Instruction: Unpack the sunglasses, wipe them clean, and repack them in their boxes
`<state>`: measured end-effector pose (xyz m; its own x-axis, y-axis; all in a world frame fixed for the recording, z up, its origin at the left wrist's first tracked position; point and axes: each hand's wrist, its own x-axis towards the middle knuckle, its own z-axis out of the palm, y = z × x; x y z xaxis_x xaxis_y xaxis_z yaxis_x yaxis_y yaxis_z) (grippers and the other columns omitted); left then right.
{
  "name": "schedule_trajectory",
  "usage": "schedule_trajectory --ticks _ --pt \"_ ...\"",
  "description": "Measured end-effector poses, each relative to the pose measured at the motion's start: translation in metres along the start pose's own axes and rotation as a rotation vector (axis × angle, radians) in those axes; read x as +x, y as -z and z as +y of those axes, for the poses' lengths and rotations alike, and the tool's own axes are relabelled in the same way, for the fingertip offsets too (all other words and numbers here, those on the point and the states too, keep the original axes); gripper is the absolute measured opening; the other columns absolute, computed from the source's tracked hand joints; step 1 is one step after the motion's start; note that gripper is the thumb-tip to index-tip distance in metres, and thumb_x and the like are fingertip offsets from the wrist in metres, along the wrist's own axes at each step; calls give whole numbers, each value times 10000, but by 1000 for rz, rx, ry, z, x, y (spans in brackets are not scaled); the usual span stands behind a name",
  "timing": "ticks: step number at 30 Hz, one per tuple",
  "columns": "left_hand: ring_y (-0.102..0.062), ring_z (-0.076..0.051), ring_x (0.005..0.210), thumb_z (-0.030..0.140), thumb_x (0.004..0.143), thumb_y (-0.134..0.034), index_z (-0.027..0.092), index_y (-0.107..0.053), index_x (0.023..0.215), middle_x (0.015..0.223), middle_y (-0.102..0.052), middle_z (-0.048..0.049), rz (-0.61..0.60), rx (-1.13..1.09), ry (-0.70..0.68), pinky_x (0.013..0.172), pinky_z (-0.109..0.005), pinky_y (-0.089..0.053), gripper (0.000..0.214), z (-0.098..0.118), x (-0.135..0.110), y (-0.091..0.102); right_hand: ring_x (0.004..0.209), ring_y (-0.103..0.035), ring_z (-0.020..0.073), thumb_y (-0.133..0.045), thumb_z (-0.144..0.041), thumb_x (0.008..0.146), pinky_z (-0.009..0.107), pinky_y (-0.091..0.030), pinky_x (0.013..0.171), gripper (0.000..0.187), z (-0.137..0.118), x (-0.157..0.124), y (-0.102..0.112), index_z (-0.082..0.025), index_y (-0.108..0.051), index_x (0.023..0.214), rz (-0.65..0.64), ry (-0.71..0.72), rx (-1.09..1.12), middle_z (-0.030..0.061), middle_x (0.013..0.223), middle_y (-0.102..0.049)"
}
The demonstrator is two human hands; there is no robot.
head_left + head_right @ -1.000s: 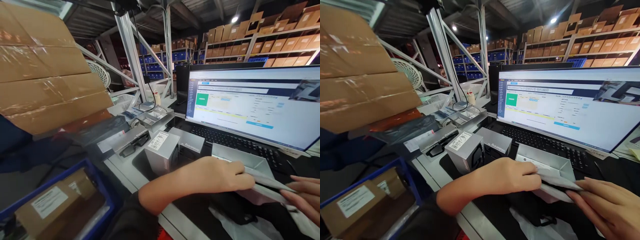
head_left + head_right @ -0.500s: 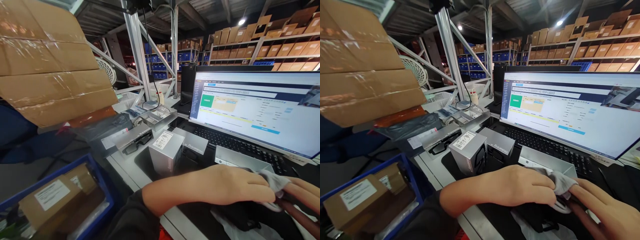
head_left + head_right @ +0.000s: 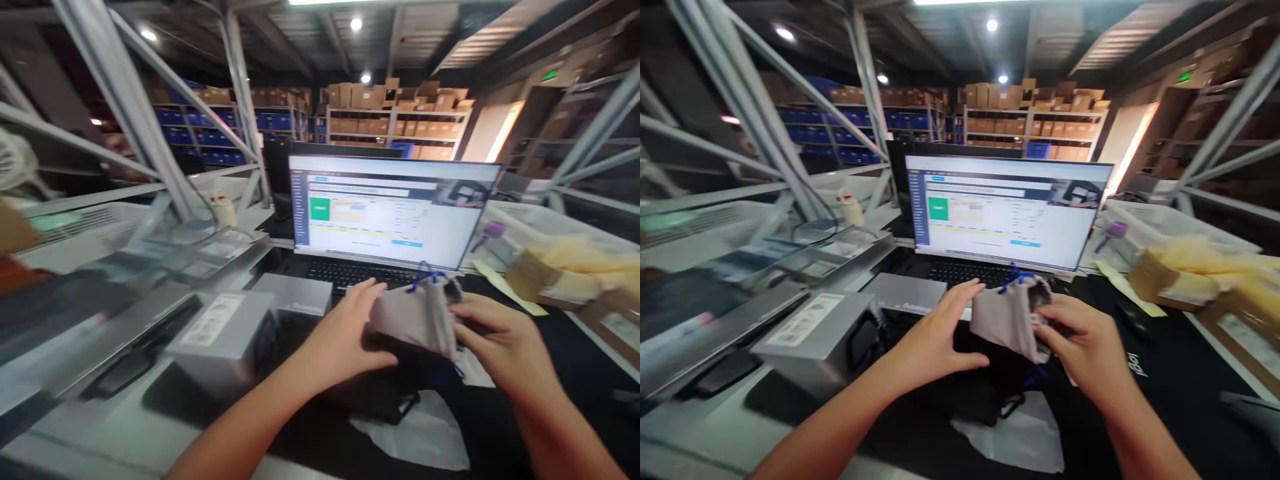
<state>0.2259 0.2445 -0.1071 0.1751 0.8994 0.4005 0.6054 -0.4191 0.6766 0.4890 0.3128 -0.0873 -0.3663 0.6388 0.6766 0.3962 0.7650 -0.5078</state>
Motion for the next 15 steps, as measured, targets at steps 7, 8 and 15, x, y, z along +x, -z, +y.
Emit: schedule_trajectory --ticks 7,8,15 --pt "-658 -241 1040 51 671 -689 218 -635 1161 1161 -697 -63 15 -147 157 930 -380 -530 521 -21 18 -6 888 -719 243 -810 -338 780 324 -582 753 97 -9 3 -17 -258 -831 829 8 -184 413 78 959 -771" --pt "-661 -227 983 43 661 -670 216 -649 1117 1097 -709 -46 20 -132 171 865 -345 -541 488 -21 18 -5 964 -713 257 -821 -332 771 344 -581 815 98 -8 4 -15 -266 -832 842 -8 -191 463 83 1032 -767" --pt "-630 -214 827 49 737 -496 218 -662 816 848 -677 -18 81 340 112 729 -306 -470 249 -9 13 12 1046 -688 283 -866 -376 715 379 -582 833 135 24 15 36 -266 -822 780 95 -202 532 94 1130 -744"
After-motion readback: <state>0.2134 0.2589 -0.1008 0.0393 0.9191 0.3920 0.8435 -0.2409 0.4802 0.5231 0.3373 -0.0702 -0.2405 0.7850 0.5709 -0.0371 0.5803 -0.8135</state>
